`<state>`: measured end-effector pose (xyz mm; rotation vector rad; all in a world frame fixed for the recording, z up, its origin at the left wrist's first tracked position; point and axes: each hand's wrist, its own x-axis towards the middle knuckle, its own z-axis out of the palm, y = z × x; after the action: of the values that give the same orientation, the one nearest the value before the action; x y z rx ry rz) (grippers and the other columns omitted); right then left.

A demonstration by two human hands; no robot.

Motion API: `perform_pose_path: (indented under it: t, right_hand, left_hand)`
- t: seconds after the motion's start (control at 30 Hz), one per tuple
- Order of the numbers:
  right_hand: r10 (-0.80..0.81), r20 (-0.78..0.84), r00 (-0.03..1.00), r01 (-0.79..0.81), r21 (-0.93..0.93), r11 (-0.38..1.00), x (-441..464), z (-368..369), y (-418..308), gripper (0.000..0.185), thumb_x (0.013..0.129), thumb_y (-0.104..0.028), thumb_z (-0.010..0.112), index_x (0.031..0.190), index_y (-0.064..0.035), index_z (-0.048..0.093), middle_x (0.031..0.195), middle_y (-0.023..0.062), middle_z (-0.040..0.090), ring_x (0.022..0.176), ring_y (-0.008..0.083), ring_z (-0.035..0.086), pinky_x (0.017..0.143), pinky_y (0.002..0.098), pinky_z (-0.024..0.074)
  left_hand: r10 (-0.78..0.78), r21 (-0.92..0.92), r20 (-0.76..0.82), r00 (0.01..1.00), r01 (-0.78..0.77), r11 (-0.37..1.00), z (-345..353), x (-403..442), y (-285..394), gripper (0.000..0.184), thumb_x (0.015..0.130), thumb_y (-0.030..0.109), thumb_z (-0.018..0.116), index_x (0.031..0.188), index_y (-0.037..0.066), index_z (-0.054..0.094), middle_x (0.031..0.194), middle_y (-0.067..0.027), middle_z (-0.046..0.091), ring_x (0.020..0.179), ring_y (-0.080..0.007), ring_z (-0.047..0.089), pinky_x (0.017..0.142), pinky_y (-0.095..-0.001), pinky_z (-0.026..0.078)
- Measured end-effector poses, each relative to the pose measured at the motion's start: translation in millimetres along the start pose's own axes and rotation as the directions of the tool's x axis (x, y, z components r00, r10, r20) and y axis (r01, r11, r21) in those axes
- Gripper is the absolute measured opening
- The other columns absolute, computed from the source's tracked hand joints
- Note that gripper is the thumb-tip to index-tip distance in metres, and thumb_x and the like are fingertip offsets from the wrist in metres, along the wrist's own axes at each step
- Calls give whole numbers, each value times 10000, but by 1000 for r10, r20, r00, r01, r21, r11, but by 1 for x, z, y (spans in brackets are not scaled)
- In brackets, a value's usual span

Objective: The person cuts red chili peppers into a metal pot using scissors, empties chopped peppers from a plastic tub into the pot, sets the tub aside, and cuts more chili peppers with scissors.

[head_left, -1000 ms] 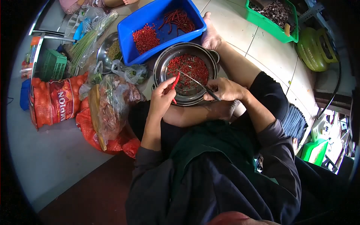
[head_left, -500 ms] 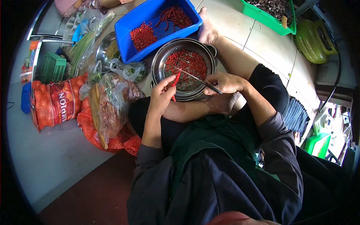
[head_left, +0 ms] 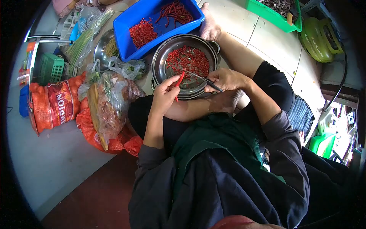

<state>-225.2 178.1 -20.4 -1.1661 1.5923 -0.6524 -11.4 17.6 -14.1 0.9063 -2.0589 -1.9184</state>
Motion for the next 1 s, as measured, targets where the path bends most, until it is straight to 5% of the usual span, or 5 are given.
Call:
perform_pose_path:
  t: [0.2,0.3,0.4,0.6,1.0]
  right_hand:
    - [45,29,999,-45,17,999,0,0,2,489,786,-478,655,656,-19,546,542,15,470,543,104,451,506,313,350]
    - [102,44,994,-101,-31,994,7,6,9,663,696,-667,617,566,-30,485,541,89,511,577,206,531,551,354,412]
    - [-6,-24,1000,3,-144,990,8,11,9,512,770,-475,672,614,-32,468,572,46,473,584,147,434,548,338,364]
    - [22,-27,999,-23,-36,999,8,10,6,680,677,-663,628,592,-17,435,577,135,506,589,275,499,576,411,390]
    - [1,-6,1000,-2,-151,989,8,12,10,675,693,-658,618,622,1,487,602,153,518,606,271,512,587,409,395]
  left_hand:
    - [-36,-8,-26,999,36,999,-5,1,-9,380,772,0,564,1150,17,592,856,21,578,679,-33,484,595,-186,409]
    - [-49,-27,-41,998,48,998,-5,1,-10,382,772,5,560,1152,17,591,866,12,583,693,-36,493,603,-190,414]
    - [-50,-35,-31,998,48,998,-5,1,-13,381,774,12,559,1154,18,589,881,6,589,708,-42,503,619,-195,420]
    - [-37,20,-1,999,37,999,-3,2,-16,381,778,20,562,1158,15,584,937,-8,607,725,-49,522,635,-205,435]
    - [-54,-28,-22,998,54,998,-7,1,-19,378,794,19,552,1170,2,574,877,-5,583,731,-70,524,663,-217,437]
